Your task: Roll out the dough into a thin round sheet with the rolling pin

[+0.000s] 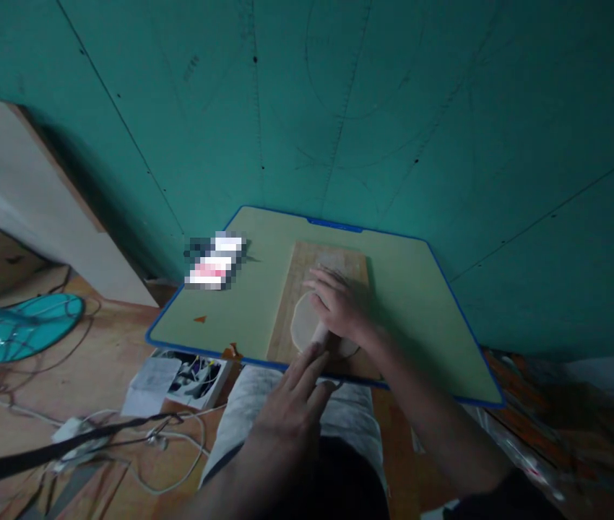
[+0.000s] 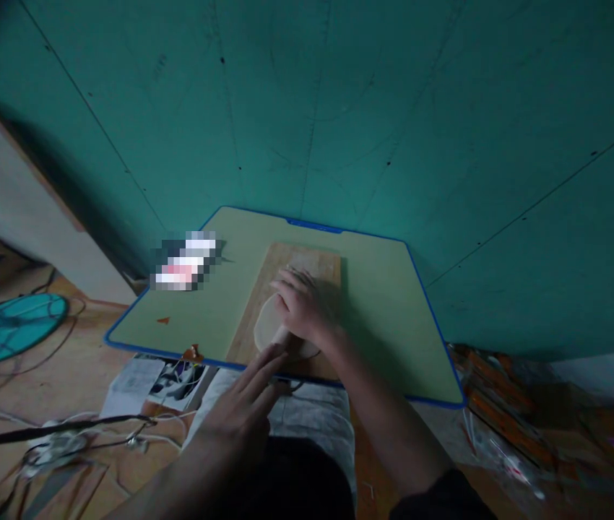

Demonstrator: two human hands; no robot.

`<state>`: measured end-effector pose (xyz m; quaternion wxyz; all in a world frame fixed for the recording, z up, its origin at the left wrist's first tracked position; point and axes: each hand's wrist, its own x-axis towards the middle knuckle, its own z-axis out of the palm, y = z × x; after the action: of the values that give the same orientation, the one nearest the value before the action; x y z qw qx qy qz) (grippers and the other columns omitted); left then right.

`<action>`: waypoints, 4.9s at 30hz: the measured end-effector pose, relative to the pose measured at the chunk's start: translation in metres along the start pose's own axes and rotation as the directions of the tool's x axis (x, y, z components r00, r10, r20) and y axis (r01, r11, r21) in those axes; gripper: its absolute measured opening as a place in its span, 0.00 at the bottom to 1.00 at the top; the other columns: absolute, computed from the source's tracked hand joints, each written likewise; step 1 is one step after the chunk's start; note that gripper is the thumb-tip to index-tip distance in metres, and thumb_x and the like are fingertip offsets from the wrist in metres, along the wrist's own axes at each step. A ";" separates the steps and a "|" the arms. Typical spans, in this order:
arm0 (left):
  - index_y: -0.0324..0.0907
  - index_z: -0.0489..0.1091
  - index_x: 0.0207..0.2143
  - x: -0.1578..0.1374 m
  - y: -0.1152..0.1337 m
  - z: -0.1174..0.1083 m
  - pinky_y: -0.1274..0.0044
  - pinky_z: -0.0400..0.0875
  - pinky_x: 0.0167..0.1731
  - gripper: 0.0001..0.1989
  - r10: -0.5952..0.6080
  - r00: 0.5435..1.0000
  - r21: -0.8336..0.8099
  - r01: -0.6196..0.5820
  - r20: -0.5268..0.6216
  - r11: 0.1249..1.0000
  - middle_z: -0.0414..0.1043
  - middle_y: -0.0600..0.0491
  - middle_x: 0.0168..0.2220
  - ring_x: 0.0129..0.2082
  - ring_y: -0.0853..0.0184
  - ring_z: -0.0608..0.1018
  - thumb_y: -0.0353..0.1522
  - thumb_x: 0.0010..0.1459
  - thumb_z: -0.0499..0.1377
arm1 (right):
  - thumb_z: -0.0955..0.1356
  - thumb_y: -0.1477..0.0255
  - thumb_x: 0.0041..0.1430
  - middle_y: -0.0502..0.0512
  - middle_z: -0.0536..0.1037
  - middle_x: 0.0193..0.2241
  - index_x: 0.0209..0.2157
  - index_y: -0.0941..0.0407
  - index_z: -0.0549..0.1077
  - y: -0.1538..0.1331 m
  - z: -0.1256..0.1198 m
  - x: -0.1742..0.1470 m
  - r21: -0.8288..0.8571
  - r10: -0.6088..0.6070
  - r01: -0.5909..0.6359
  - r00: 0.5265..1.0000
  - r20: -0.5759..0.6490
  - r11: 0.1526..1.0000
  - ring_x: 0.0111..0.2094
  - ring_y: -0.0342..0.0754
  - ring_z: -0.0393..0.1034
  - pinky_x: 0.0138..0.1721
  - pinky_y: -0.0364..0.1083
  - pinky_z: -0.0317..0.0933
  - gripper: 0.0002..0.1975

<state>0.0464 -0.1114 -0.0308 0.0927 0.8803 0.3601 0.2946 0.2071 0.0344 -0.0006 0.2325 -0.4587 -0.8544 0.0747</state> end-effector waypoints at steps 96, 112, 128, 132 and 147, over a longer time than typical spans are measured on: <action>0.37 0.65 0.60 0.047 -0.047 -0.027 0.56 0.71 0.54 0.22 -0.304 0.950 0.391 0.255 0.067 0.884 0.71 0.38 0.59 0.59 0.48 0.72 0.40 0.69 0.51 | 0.60 0.69 0.67 0.66 0.71 0.58 0.59 0.58 0.71 0.001 -0.006 -0.025 -0.297 0.145 -0.147 0.989 -0.030 0.943 0.56 0.60 0.64 0.57 0.58 0.57 0.22; 0.40 0.68 0.55 0.080 -0.079 -0.037 0.68 0.74 0.46 0.19 -0.408 0.908 0.474 0.319 0.097 0.821 0.72 0.41 0.57 0.52 0.55 0.77 0.42 0.71 0.49 | 0.60 0.68 0.67 0.62 0.72 0.59 0.58 0.57 0.71 0.006 0.001 0.018 -0.318 0.280 -0.241 0.957 0.082 0.917 0.60 0.58 0.65 0.62 0.56 0.55 0.21; 0.40 0.69 0.55 0.057 -0.167 -0.081 0.55 0.62 0.60 0.21 -0.618 0.762 0.379 0.639 -0.193 0.670 0.76 0.41 0.54 0.62 0.51 0.69 0.38 0.70 0.44 | 0.61 0.61 0.69 0.66 0.74 0.57 0.57 0.60 0.72 0.001 -0.001 -0.065 -0.282 0.118 -0.130 0.991 -0.060 0.951 0.60 0.60 0.67 0.62 0.61 0.59 0.24; 0.40 0.69 0.55 0.065 -0.123 -0.061 0.62 0.66 0.59 0.21 -0.346 0.932 0.263 0.364 -0.111 0.894 0.75 0.44 0.55 0.61 0.58 0.71 0.37 0.72 0.43 | 0.59 0.62 0.70 0.65 0.74 0.58 0.58 0.60 0.71 -0.003 -0.004 -0.067 -0.294 0.118 -0.130 0.991 -0.057 0.947 0.60 0.60 0.66 0.63 0.61 0.58 0.24; 0.39 0.75 0.46 0.141 -0.132 -0.036 0.64 0.71 0.47 0.19 -0.522 0.851 0.485 0.430 0.065 0.761 0.76 0.41 0.48 0.49 0.51 0.77 0.39 0.66 0.49 | 0.59 0.62 0.69 0.64 0.75 0.54 0.52 0.55 0.75 0.035 -0.002 0.027 -0.319 0.297 -0.280 0.955 0.003 0.905 0.55 0.58 0.67 0.58 0.57 0.56 0.20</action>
<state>0.0289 0.0792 0.0132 -0.0081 0.7802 0.6202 0.0809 0.2218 0.0766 -0.0015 0.1209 -0.6091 -0.7837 -0.0173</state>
